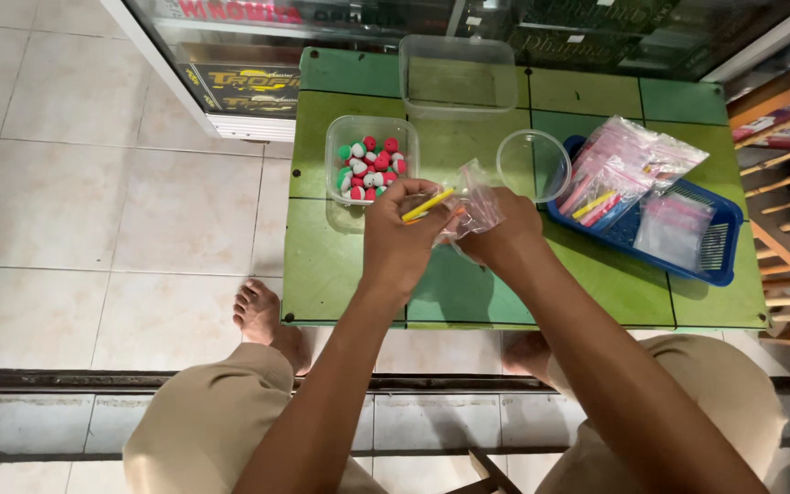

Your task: The person packs colorful plastic sticks and small round objects into clear plastic bags. They open the bags, insert the items one by one, and place the filled bags into a blue basket.

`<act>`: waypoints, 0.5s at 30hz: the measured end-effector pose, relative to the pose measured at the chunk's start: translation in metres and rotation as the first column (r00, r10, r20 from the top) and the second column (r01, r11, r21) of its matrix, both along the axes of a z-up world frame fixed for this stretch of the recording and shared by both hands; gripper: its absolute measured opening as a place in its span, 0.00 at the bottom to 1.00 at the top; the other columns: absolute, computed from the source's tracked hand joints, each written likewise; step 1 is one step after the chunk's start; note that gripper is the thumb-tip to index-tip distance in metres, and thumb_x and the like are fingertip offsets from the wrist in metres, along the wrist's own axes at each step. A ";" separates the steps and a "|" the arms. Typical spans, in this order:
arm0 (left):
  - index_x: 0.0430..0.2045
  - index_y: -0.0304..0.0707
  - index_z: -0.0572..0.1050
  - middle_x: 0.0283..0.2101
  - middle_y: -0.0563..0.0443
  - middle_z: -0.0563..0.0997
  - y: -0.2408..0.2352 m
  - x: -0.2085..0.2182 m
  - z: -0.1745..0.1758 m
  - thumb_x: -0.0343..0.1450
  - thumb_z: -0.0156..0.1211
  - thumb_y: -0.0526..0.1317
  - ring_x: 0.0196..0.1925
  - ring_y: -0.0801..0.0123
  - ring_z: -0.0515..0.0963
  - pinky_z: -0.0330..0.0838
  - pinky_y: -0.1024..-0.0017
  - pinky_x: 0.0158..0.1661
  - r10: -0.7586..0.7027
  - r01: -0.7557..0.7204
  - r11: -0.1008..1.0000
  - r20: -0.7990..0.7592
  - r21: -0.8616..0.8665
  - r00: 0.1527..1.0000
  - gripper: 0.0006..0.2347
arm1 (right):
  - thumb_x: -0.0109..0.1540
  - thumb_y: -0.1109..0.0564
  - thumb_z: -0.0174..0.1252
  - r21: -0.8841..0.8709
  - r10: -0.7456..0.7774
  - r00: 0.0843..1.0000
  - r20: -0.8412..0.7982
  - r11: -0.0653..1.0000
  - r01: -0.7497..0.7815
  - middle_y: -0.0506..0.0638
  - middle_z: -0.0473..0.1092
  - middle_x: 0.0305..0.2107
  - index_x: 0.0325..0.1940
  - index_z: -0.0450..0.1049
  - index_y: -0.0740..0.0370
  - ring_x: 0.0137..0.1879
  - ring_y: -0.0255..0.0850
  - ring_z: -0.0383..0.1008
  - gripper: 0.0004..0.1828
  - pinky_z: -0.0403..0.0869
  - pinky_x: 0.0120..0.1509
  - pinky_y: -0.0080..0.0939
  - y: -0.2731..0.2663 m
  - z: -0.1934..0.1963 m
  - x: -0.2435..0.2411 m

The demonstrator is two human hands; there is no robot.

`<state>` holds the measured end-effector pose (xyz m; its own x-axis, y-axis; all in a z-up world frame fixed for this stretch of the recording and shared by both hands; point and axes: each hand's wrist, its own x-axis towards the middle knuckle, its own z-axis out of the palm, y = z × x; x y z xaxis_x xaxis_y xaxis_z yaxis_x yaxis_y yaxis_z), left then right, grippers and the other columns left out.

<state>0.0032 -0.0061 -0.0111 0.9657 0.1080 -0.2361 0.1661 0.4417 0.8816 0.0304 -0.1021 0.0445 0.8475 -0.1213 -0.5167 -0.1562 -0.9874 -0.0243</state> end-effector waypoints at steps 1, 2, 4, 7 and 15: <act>0.32 0.32 0.74 0.30 0.43 0.79 0.003 -0.001 0.003 0.60 0.65 0.28 0.30 0.71 0.79 0.78 0.78 0.30 0.002 -0.002 1.000 0.001 -0.001 1.000 0.10 | 0.56 0.54 0.41 -0.001 0.002 1.000 0.001 1.000 -0.002 0.57 0.73 0.45 0.50 0.73 0.65 0.54 0.54 0.72 0.24 0.70 0.60 0.50 -0.001 -0.005 0.001; 0.32 0.34 0.75 0.32 0.43 0.80 0.005 -0.001 0.006 0.60 0.64 0.30 0.34 0.69 0.80 0.78 0.75 0.32 -0.019 0.020 0.993 -0.014 0.117 1.000 0.09 | 0.55 0.54 0.41 0.025 -0.023 1.000 0.021 0.999 0.023 0.56 0.73 0.44 0.48 0.74 0.64 0.53 0.54 0.73 0.23 0.70 0.58 0.51 -0.003 -0.010 0.002; 0.32 0.36 0.75 0.34 0.42 0.81 0.007 0.001 0.010 0.60 0.63 0.32 0.38 0.66 0.81 0.78 0.73 0.34 -0.040 0.044 0.972 -0.023 0.233 0.999 0.09 | 0.54 0.55 0.41 0.052 -0.051 0.998 0.049 0.997 0.048 0.56 0.74 0.42 0.45 0.75 0.63 0.52 0.55 0.73 0.22 0.70 0.57 0.52 -0.004 -0.010 0.005; 0.31 0.36 0.75 0.34 0.43 0.82 0.008 0.000 0.008 0.60 0.64 0.34 0.34 0.67 0.82 0.81 0.75 0.28 -0.024 0.043 0.978 -0.093 0.206 0.995 0.09 | 0.54 0.55 0.43 0.060 -0.045 0.997 0.059 0.997 0.042 0.58 0.74 0.41 0.45 0.75 0.64 0.52 0.56 0.73 0.22 0.70 0.56 0.54 -0.001 0.004 0.002; 0.33 0.34 0.75 0.35 0.42 0.81 0.012 0.006 -0.002 0.60 0.66 0.34 0.37 0.70 0.80 0.78 0.76 0.36 0.013 -0.010 0.982 -0.015 0.188 1.000 0.10 | 0.52 0.51 0.61 -0.028 0.255 0.926 0.277 0.966 -0.258 0.58 0.75 0.28 0.36 0.80 0.56 0.38 0.59 0.76 0.12 0.75 0.45 0.56 -0.033 0.001 -0.006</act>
